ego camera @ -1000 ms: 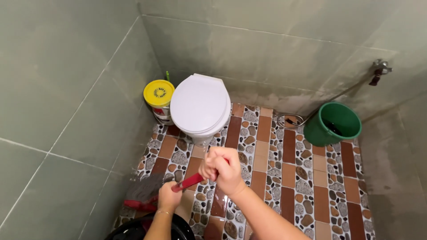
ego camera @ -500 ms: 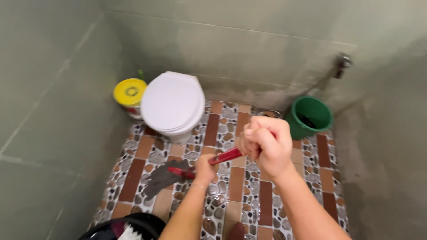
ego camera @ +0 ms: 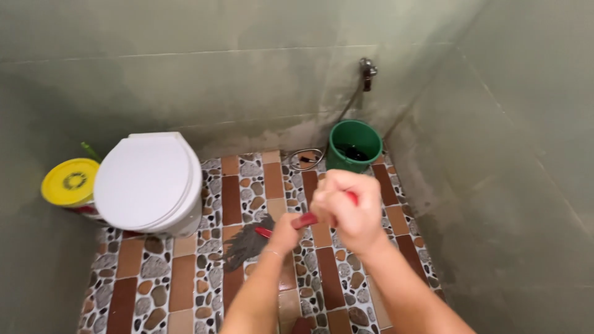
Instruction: Scrubbing and mopping a bathroom floor after using water from a bucket and dipper.
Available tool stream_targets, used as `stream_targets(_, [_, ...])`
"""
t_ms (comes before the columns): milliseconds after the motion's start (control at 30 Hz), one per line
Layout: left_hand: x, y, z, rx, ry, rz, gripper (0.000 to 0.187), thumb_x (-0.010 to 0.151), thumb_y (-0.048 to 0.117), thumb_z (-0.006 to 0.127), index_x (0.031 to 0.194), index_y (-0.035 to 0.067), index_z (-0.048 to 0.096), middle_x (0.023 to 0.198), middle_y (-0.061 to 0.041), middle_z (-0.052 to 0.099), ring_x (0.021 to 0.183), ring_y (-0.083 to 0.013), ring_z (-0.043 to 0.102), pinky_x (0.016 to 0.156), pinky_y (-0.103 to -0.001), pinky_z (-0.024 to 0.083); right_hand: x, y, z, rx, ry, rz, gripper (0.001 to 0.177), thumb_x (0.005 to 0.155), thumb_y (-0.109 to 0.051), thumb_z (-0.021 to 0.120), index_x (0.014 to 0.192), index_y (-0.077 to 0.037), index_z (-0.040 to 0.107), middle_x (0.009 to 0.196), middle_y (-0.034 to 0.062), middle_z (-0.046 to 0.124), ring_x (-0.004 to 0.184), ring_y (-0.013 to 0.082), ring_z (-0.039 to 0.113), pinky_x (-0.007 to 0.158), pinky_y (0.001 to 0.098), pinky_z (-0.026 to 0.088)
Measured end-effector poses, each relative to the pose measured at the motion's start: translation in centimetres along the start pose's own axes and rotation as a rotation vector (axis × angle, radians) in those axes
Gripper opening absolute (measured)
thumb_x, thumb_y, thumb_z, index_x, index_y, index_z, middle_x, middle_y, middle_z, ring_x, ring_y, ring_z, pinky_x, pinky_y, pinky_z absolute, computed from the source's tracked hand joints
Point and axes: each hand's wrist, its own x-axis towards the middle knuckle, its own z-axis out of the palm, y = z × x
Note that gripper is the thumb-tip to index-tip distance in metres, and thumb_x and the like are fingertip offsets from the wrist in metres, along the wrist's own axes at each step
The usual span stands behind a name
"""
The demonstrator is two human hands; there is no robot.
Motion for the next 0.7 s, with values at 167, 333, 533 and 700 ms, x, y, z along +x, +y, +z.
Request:
stream_targets(167, [1.0,2.7,-4.7,0.009,-0.09,-0.055,0.013,0.075,0.004,0.066,0.086,0.009,0.073,0.071,-0.013,0.071,0.066,-0.0211,0.065,0.066,-0.038,0.053,1.8,1.9,1.3,-0.013,-0.035,0.073,0.029,0.092,0.001,0.058,0.067,-0.002,0.044,0.059,0.0019,0.048,0.054,0.0075,0.041,0.051,0.0282,0.036])
stream_targets(333, [5.9,-2.2,-6.5,0.175,-0.042,-0.023,0.011,0.085,0.016,0.069,0.084,0.007,0.075,0.083,-0.02,0.071,0.073,-0.0291,0.068,0.07,-0.039,0.053,4.7,4.2,2.1,-0.169,-0.026,-0.021,0.028,0.088,0.0,0.06,0.064,-0.001,0.047,0.058,0.0023,0.052,0.053,0.0078,0.045,0.05,0.0268,0.04])
stream_targets(533, [13.5,-7.9,-9.1,0.252,-0.048,0.076,0.036,0.091,0.03,0.071,0.069,0.002,0.065,0.07,-0.018,0.06,0.067,-0.0276,0.056,0.063,-0.041,0.047,9.5,7.6,2.9,-0.263,-0.001,-0.135,0.028,0.092,0.0,0.06,0.067,-0.001,0.047,0.061,0.0045,0.053,0.056,0.0111,0.047,0.061,0.029,0.045])
stream_targets(700, [17.4,-8.5,-12.2,-0.057,-0.085,0.127,0.037,0.087,0.027,0.073,0.067,0.0,0.057,0.059,-0.008,0.045,0.063,-0.0099,0.04,0.055,-0.037,0.041,14.1,9.8,4.3,-0.403,0.099,-0.195,0.025,0.092,-0.001,0.06,0.069,0.0,0.05,0.061,0.0049,0.054,0.055,0.0119,0.05,0.06,0.0293,0.047])
